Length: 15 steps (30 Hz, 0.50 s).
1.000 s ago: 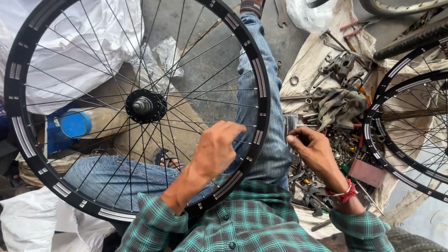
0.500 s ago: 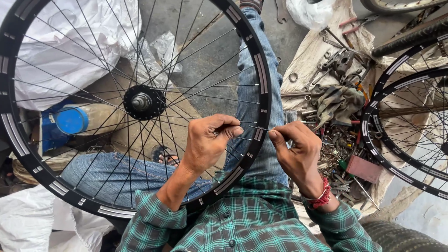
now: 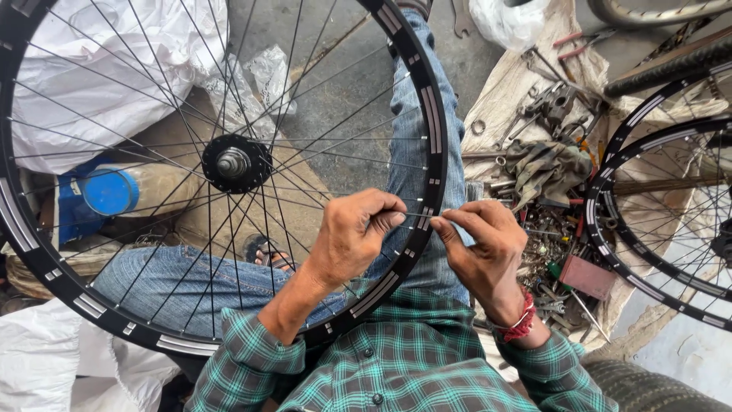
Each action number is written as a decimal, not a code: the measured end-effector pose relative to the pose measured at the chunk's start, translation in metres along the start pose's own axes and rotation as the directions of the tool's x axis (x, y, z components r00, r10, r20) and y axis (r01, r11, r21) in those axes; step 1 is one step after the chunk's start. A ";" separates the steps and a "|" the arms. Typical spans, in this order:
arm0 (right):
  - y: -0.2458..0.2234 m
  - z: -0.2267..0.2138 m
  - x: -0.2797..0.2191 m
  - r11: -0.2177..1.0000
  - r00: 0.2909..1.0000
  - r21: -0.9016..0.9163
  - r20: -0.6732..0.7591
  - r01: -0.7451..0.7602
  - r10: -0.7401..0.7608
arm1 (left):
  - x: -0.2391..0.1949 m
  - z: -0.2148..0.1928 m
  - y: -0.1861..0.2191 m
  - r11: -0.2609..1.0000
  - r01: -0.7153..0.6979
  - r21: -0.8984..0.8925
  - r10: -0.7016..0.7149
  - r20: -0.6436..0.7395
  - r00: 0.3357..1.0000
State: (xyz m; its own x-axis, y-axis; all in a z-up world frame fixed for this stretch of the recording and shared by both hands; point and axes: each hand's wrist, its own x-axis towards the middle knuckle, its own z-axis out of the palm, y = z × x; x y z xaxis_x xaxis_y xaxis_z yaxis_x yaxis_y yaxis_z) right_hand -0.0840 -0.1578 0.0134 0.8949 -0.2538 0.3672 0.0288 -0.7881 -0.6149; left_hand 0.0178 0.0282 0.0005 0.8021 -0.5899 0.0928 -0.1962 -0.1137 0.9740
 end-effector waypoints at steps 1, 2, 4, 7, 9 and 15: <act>0.001 0.002 0.000 1.000 1.000 -0.014 -0.019 0.006 -0.006 | 0.001 0.000 -0.001 1.000 -0.003 0.002 0.003 -0.015 1.000; 0.001 0.003 -0.001 1.000 0.999 -0.028 -0.037 0.011 -0.012 | 0.000 0.001 -0.002 1.000 -0.007 0.005 0.007 -0.029 1.000; 0.000 0.003 -0.004 0.998 0.997 -0.055 -0.072 0.021 -0.025 | -0.003 0.002 -0.001 1.000 -0.015 0.013 0.016 -0.054 0.998; 0.001 0.009 -0.003 0.997 0.993 -0.073 -0.118 0.024 -0.032 | -0.001 0.001 0.001 1.000 -0.014 0.022 0.016 -0.076 0.997; 0.001 0.011 0.000 0.998 0.992 -0.062 -0.128 -0.011 0.003 | 0.002 0.000 0.003 1.000 0.028 0.005 -0.027 -0.061 0.998; 0.008 0.020 -0.002 0.996 0.986 -0.066 -0.157 -0.065 0.054 | 0.003 0.000 -0.001 0.994 0.072 -0.077 -0.079 -0.093 0.993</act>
State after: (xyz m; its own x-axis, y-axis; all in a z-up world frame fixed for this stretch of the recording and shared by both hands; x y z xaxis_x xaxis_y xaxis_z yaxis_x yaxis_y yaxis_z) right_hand -0.0764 -0.1525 -0.0058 0.8143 -0.3807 0.4381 -0.0592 -0.8054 -0.5898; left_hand 0.0206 0.0269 -0.0004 0.8639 -0.5025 0.0343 -0.0941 -0.0941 0.9911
